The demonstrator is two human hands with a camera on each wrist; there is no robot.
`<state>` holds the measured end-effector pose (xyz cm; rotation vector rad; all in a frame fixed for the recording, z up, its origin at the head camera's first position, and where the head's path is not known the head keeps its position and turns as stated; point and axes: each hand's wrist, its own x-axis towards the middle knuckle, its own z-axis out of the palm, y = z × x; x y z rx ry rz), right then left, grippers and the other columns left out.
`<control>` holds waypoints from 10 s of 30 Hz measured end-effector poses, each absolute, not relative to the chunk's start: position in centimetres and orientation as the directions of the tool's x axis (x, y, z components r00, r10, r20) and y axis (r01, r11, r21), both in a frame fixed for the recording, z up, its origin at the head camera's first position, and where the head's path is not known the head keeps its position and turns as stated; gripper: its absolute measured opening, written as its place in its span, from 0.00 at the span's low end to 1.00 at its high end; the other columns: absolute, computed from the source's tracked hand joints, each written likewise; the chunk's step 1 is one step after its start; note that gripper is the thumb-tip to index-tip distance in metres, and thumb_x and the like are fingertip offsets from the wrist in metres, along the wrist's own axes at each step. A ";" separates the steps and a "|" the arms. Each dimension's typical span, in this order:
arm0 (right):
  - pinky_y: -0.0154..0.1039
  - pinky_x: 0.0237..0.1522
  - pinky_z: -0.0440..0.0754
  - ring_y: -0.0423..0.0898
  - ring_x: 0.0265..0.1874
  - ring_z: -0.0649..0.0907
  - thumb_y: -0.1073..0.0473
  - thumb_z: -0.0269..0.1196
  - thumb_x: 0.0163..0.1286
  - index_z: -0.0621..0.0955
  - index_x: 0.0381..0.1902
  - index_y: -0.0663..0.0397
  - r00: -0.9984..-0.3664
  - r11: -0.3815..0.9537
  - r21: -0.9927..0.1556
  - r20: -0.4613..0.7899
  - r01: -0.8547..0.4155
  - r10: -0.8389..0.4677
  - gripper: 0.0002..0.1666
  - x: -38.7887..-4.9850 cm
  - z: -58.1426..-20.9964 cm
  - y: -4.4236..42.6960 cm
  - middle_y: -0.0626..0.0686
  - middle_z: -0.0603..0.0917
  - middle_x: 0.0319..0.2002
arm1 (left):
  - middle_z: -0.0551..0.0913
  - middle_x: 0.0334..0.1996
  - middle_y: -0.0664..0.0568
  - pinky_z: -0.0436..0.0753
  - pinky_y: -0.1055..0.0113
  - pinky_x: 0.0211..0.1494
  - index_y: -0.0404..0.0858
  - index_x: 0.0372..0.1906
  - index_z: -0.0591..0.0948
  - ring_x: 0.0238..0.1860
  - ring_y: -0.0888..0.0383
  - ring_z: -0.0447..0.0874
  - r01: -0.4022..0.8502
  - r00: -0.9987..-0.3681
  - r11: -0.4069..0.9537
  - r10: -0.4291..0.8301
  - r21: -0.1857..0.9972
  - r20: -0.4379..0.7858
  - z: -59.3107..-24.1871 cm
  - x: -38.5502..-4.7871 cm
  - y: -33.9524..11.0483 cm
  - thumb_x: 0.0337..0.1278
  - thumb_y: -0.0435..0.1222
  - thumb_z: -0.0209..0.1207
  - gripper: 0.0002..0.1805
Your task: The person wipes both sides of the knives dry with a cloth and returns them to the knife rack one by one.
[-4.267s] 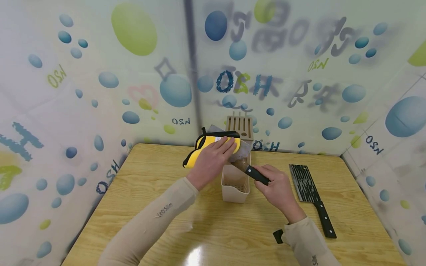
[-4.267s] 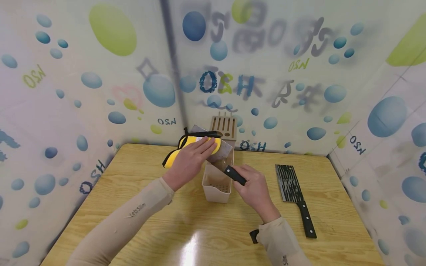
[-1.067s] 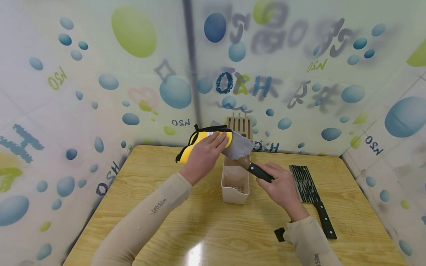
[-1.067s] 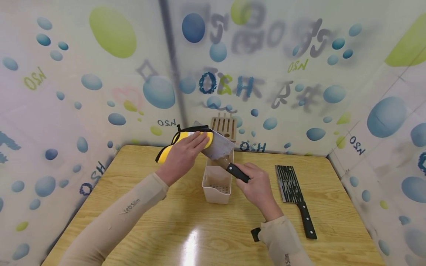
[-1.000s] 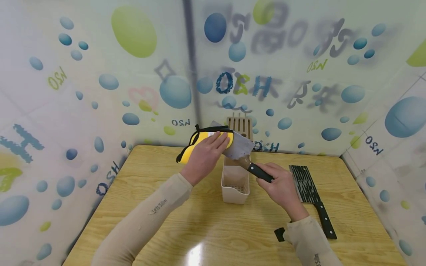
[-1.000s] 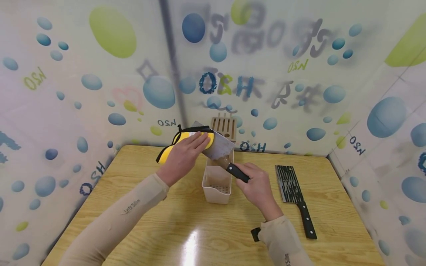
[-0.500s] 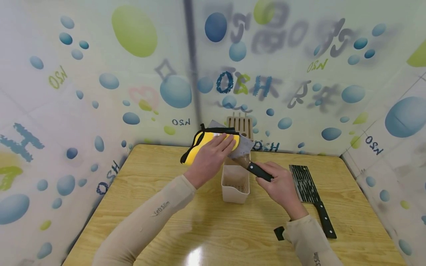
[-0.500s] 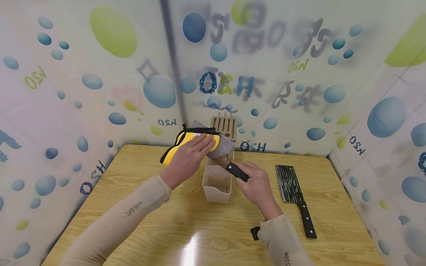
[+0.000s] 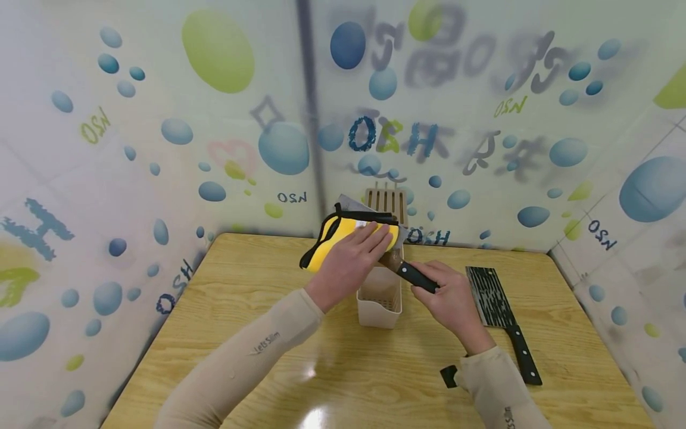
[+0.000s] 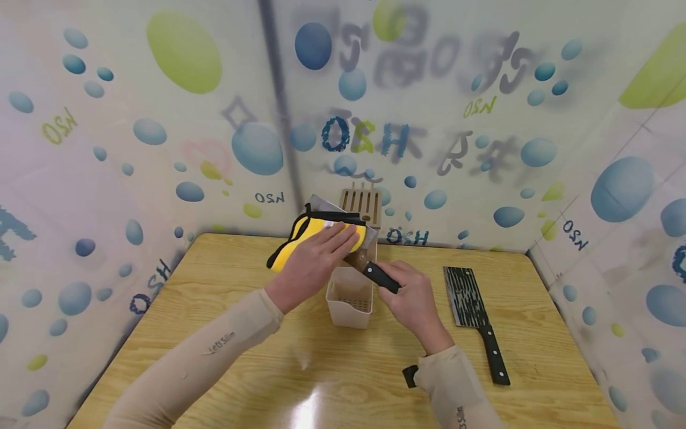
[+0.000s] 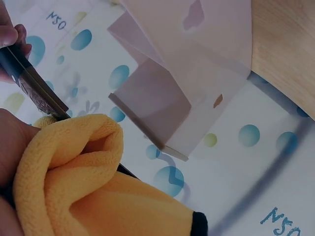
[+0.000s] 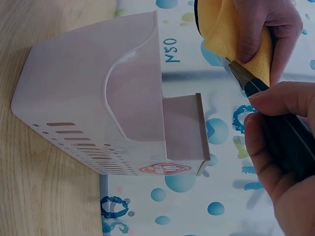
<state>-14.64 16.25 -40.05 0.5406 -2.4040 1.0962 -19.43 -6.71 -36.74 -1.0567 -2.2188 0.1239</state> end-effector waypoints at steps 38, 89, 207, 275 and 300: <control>0.60 0.41 0.87 0.60 0.39 0.89 0.76 0.73 0.55 0.87 0.53 0.68 -0.841 0.590 -0.644 0.528 -0.487 -0.118 0.25 -14.8 -39.9 15.8 0.64 0.89 0.43 | 0.79 0.68 0.47 0.78 0.62 0.70 0.37 0.69 0.79 0.69 0.50 0.78 0.687 -0.402 0.646 0.720 -0.334 0.565 -37.5 -16.9 -4.8 0.68 0.30 0.64 0.25; 0.36 0.42 0.83 0.58 0.46 0.87 0.69 0.73 0.62 0.87 0.55 0.63 -0.920 0.508 -0.788 0.392 -0.346 -0.018 0.22 -14.2 -39.5 16.6 0.62 0.89 0.50 | 0.78 0.69 0.44 0.78 0.58 0.70 0.35 0.70 0.77 0.70 0.48 0.76 0.666 -0.448 0.690 0.674 -0.284 0.588 -37.1 -18.8 -6.9 0.64 0.25 0.65 0.28; 0.26 0.29 0.80 0.36 0.34 0.86 0.64 0.67 0.72 0.84 0.58 0.66 -0.912 0.502 -0.789 0.409 -0.354 -0.001 0.19 -14.1 -38.4 18.5 0.62 0.91 0.40 | 0.83 0.63 0.41 0.89 0.52 0.51 0.33 0.64 0.82 0.60 0.41 0.85 0.532 -0.748 0.846 0.466 0.009 0.472 -43.5 -20.6 -16.0 0.59 0.16 0.59 0.27; 0.30 0.22 0.81 0.35 0.22 0.84 0.63 0.61 0.77 0.87 0.52 0.67 -0.914 0.489 -0.798 0.405 -0.353 0.001 0.14 -14.8 -36.0 20.3 0.59 0.89 0.29 | 0.69 0.17 0.51 0.73 0.64 0.29 0.32 0.31 0.81 0.21 0.56 0.69 0.463 -0.883 0.737 0.434 0.492 0.179 -43.2 -22.0 -9.8 0.83 0.41 0.49 0.22; 0.25 0.25 0.82 0.34 0.19 0.82 0.58 0.64 0.77 0.87 0.48 0.66 -0.916 0.578 -0.747 0.401 -0.329 -0.003 0.14 -15.1 -34.9 21.0 0.56 0.87 0.25 | 0.85 0.59 0.38 0.88 0.50 0.56 0.31 0.60 0.83 0.55 0.44 0.87 0.141 -0.974 0.690 0.227 0.710 -0.027 -43.9 -23.3 -6.5 0.76 0.49 0.58 0.26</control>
